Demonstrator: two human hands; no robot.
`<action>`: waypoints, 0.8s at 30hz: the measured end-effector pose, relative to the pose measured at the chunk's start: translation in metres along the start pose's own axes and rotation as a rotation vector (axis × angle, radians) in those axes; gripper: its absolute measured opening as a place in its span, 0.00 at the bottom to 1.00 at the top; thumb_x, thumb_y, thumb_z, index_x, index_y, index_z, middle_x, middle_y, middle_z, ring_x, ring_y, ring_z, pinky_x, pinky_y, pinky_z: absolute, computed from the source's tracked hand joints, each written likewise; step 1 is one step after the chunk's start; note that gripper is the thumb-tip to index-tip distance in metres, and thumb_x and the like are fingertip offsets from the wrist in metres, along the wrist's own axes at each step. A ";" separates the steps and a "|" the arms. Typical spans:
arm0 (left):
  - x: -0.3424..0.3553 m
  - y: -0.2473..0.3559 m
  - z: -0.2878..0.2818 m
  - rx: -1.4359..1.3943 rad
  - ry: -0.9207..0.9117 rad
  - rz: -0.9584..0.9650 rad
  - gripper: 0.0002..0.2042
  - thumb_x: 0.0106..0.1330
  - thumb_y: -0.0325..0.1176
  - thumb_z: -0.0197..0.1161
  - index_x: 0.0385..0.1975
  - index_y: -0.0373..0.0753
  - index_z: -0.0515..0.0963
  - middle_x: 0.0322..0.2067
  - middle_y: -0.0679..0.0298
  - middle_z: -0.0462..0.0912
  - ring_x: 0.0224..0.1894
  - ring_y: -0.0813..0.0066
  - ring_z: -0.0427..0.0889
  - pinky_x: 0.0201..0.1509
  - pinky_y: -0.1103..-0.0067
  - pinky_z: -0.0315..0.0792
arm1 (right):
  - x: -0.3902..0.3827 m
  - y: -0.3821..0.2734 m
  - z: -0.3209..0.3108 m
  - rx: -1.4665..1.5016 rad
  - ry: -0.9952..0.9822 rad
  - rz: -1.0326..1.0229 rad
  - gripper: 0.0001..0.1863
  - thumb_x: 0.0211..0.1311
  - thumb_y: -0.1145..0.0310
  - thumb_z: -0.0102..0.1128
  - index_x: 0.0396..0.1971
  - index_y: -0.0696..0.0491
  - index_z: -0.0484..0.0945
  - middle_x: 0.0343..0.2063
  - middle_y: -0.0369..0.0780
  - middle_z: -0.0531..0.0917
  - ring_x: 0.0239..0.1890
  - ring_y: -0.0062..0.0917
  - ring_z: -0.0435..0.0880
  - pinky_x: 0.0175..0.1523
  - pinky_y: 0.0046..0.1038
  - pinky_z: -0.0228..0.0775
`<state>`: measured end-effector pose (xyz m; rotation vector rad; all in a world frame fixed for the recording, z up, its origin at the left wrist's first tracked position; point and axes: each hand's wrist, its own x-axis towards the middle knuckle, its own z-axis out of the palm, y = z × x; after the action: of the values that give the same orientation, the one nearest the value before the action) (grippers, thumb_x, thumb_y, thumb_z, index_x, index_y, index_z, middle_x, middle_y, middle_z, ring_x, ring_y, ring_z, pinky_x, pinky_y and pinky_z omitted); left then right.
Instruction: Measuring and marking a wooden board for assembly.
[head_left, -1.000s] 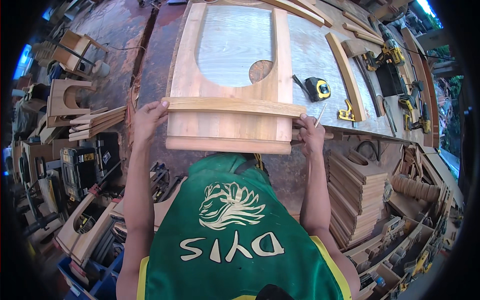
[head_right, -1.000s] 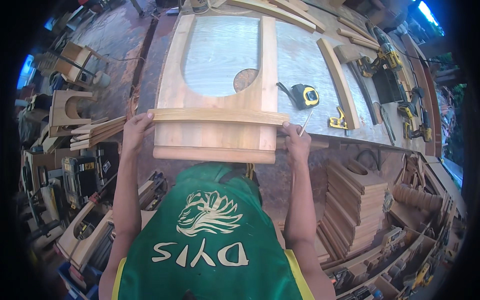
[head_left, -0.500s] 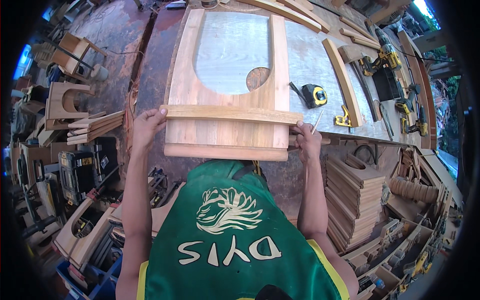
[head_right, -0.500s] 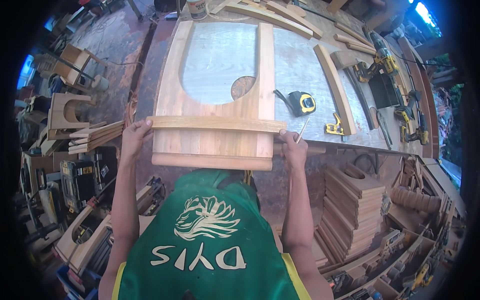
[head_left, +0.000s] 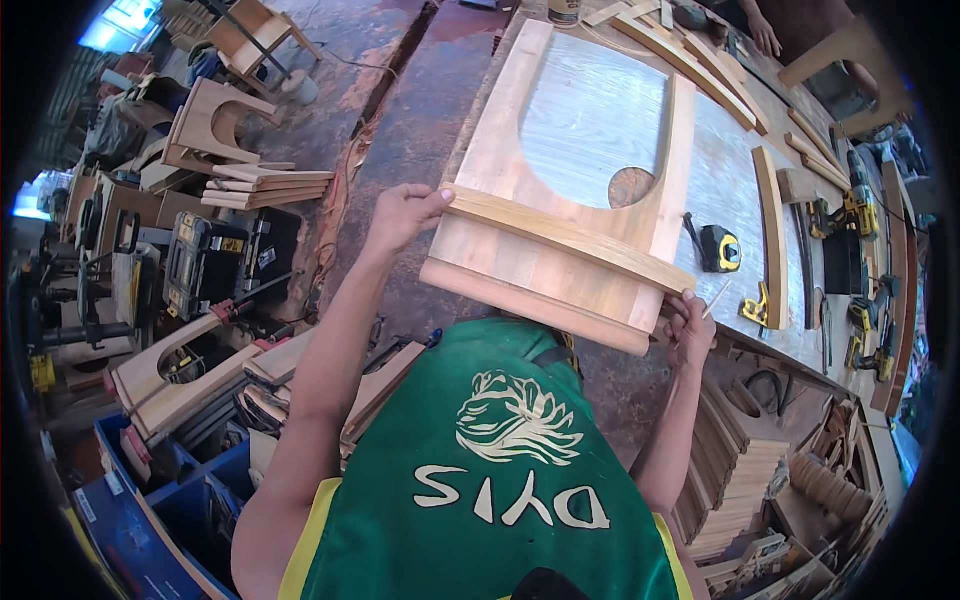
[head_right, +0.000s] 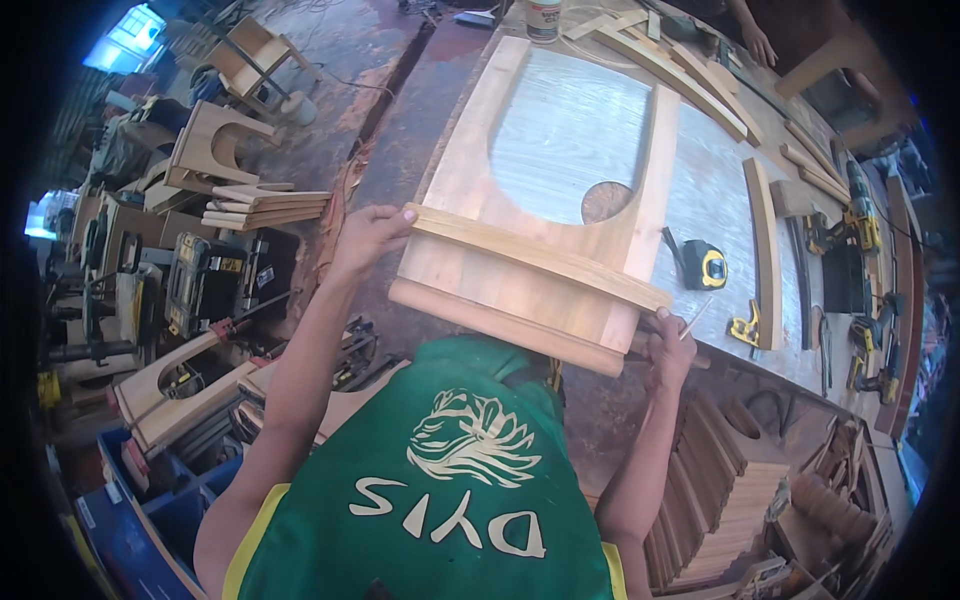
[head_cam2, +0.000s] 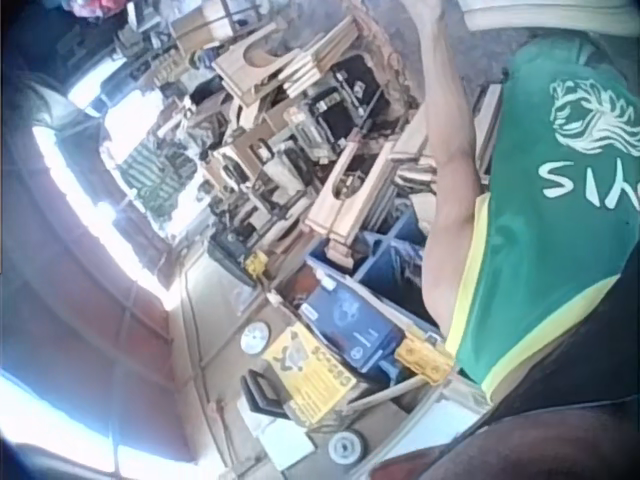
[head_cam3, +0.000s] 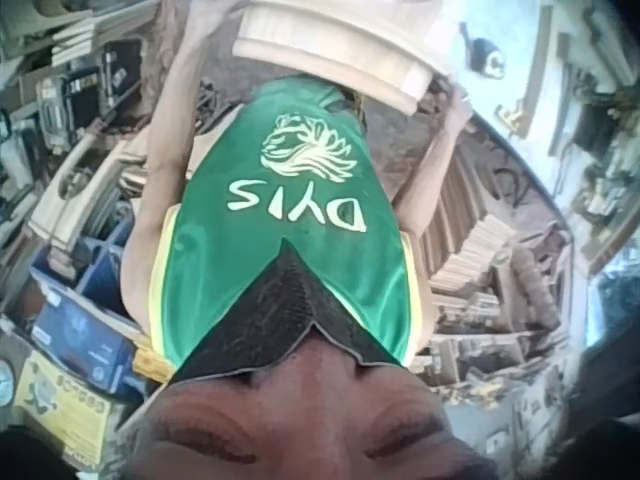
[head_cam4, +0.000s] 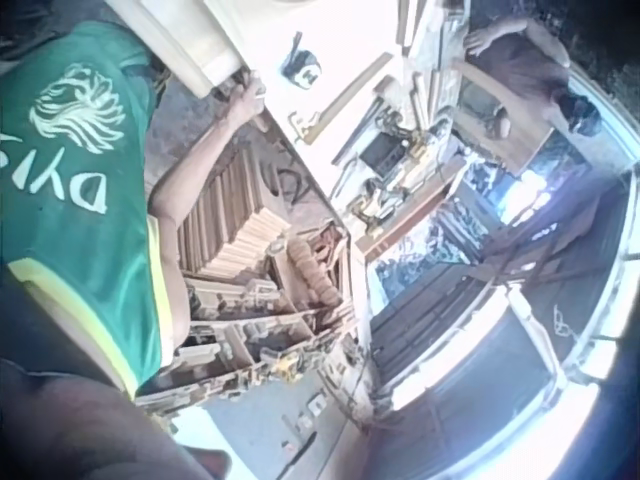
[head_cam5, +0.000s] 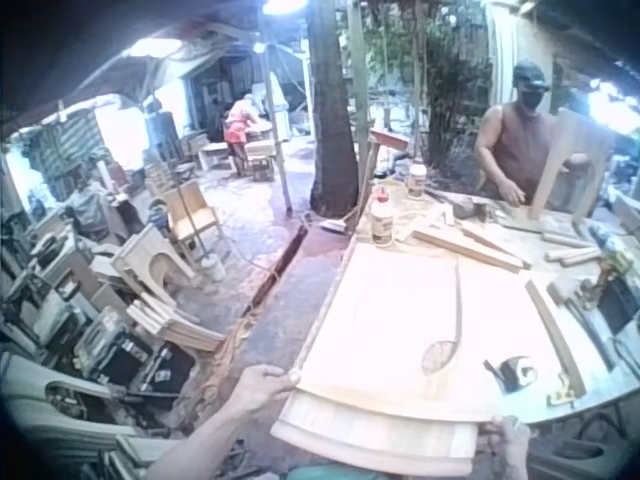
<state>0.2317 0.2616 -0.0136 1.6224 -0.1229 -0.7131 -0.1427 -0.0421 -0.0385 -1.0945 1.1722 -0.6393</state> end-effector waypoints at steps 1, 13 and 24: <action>0.000 0.000 -0.001 0.000 0.007 0.000 0.27 0.62 0.40 0.78 0.49 0.21 0.77 0.41 0.52 0.85 0.41 0.70 0.87 0.45 0.79 0.84 | 0.000 -0.001 0.001 0.004 0.006 0.004 0.14 0.65 0.59 0.69 0.28 0.48 0.74 0.30 0.42 0.86 0.11 0.09 0.60 0.18 0.18 0.57; 0.000 -0.001 -0.004 -0.034 0.044 0.003 0.24 0.62 0.37 0.78 0.46 0.27 0.75 0.39 0.53 0.84 0.40 0.70 0.86 0.45 0.78 0.84 | -0.003 -0.003 0.008 0.017 0.009 0.017 0.14 0.66 0.58 0.69 0.29 0.49 0.73 0.30 0.42 0.87 0.11 0.10 0.60 0.18 0.19 0.58; -0.020 0.020 0.016 0.729 0.333 0.314 0.29 0.58 0.41 0.79 0.52 0.29 0.74 0.51 0.43 0.80 0.55 0.50 0.80 0.59 0.61 0.75 | 0.000 -0.007 0.001 -0.028 0.015 0.071 0.14 0.65 0.59 0.69 0.32 0.50 0.74 0.34 0.44 0.88 0.11 0.12 0.60 0.19 0.21 0.59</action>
<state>0.2134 0.2531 0.0124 2.3222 -0.4215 -0.1374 -0.1407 -0.0440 -0.0319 -1.0681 1.2308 -0.5790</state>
